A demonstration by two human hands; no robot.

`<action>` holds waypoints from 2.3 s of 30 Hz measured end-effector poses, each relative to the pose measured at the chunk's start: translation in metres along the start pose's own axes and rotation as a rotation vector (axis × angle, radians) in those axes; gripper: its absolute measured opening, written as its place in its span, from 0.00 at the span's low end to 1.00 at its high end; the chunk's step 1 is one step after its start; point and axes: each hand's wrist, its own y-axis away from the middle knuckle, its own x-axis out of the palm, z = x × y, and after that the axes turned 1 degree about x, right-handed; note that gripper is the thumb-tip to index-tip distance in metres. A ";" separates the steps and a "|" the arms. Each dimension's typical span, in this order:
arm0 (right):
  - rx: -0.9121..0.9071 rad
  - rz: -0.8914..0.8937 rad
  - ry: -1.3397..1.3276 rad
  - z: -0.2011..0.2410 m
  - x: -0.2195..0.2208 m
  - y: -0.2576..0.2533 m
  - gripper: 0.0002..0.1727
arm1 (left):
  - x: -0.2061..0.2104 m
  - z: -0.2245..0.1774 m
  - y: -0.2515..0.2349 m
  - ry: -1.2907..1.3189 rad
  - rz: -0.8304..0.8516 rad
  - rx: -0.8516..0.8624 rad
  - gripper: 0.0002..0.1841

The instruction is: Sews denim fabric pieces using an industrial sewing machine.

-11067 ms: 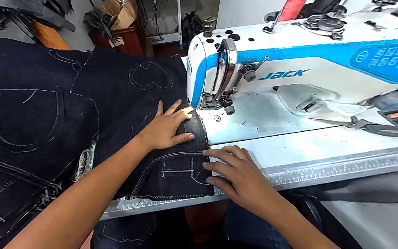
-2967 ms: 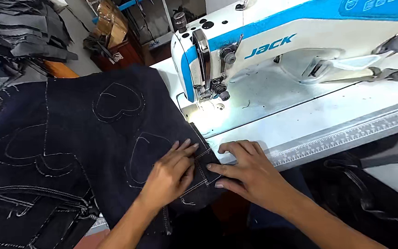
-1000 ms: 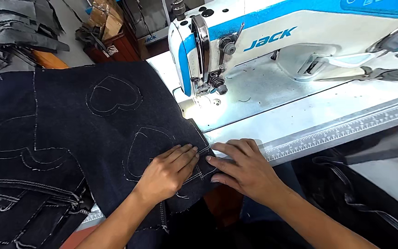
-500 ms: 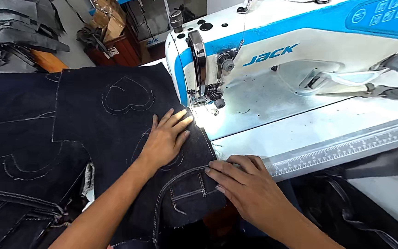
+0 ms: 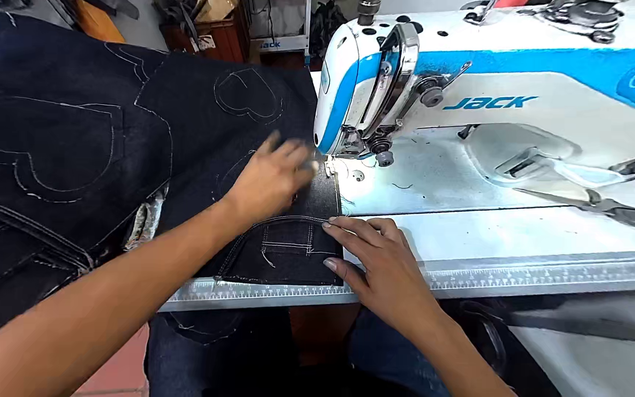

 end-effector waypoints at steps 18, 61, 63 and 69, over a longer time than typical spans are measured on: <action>-0.052 -0.108 -0.045 -0.033 0.000 -0.054 0.15 | 0.023 0.013 0.017 0.377 0.010 0.229 0.22; -0.452 0.003 0.047 -0.032 -0.010 0.018 0.29 | 0.004 -0.076 0.055 0.091 -0.077 -0.130 0.16; -0.405 0.054 0.025 -0.031 -0.014 0.017 0.32 | 0.005 -0.084 0.063 0.022 -0.013 -0.115 0.19; -0.345 0.203 0.022 -0.048 -0.031 -0.016 0.33 | 0.013 -0.072 0.043 0.057 0.070 -0.192 0.40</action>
